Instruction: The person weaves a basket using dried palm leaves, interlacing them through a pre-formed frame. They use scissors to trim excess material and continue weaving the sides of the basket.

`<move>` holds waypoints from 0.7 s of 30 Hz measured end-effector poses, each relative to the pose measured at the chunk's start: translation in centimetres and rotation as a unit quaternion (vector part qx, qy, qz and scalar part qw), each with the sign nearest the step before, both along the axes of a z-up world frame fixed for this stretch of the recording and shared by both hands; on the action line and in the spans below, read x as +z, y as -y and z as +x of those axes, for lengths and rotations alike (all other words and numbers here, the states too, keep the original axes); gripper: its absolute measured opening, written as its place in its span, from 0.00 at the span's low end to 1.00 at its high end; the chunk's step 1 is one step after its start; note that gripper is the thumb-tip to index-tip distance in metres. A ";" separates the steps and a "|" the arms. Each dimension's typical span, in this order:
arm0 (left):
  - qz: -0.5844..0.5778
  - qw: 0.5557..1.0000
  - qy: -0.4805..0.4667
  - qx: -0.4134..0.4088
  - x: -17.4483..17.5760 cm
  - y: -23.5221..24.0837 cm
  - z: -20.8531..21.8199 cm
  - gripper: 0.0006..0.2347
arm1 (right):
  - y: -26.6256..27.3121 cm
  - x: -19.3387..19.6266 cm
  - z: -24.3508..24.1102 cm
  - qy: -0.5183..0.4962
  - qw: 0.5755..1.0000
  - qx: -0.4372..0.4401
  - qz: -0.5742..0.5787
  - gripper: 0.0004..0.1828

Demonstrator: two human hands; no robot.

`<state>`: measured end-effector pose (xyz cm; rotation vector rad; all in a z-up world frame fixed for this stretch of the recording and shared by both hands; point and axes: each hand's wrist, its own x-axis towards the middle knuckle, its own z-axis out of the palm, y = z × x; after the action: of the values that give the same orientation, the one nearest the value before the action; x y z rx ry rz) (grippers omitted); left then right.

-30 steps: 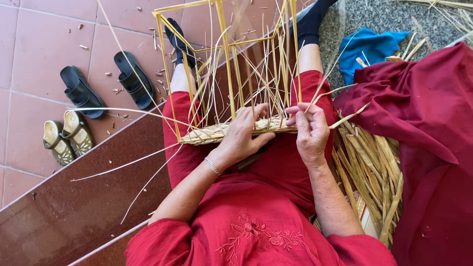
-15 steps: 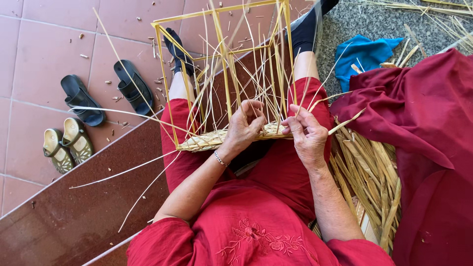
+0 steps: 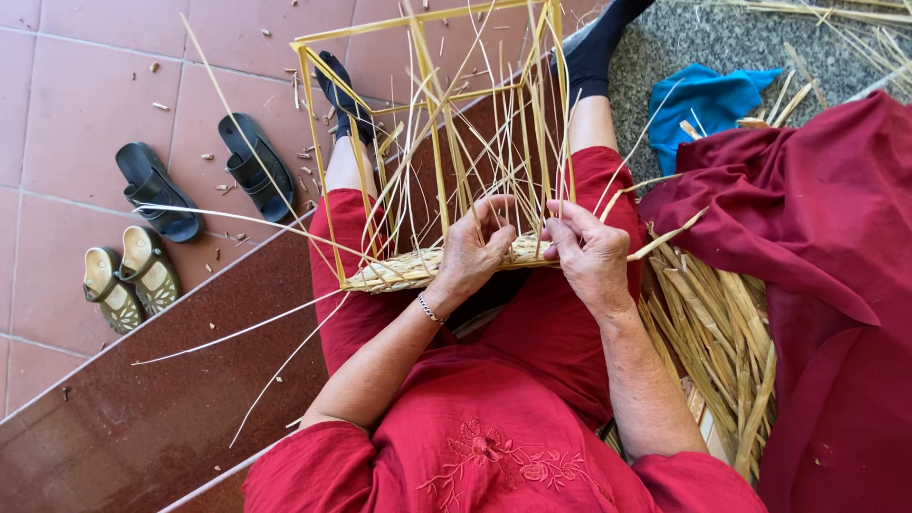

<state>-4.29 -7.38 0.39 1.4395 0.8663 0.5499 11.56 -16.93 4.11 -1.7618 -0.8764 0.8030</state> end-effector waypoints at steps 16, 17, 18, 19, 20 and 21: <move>0.345 0.925 -0.014 -0.156 0.8 3.9 -1.1 0.12 | 7.2 2.0 -2.3 -0.064 0.993 -0.057 0.084 0.07; 0.351 0.926 0.002 -0.142 0.6 4.4 -1.1 0.11 | 7.6 1.7 -2.5 -0.114 0.989 -0.072 0.067 0.08; 0.351 0.925 -0.009 -0.147 0.4 4.8 -1.2 0.09 | 7.7 1.3 -2.9 -0.140 0.983 -0.069 0.096 0.07; 0.350 0.924 -0.019 -0.153 0.3 5.1 -1.1 0.08 | 7.9 0.8 -3.2 -0.166 0.976 -0.067 0.124 0.07; 0.350 0.923 -0.029 -0.160 0.2 5.4 -1.0 0.07 | 8.0 0.4 -3.5 -0.192 0.967 -0.065 0.152 0.07; 0.349 0.924 -0.034 -0.152 0.1 5.8 -0.9 0.06 | 8.2 0.1 -3.6 -0.185 0.971 -0.078 0.131 0.07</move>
<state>-5.22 -13.15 0.49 2.2091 0.4877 0.6006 7.92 -25.16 4.18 -1.3733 -0.5573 0.8357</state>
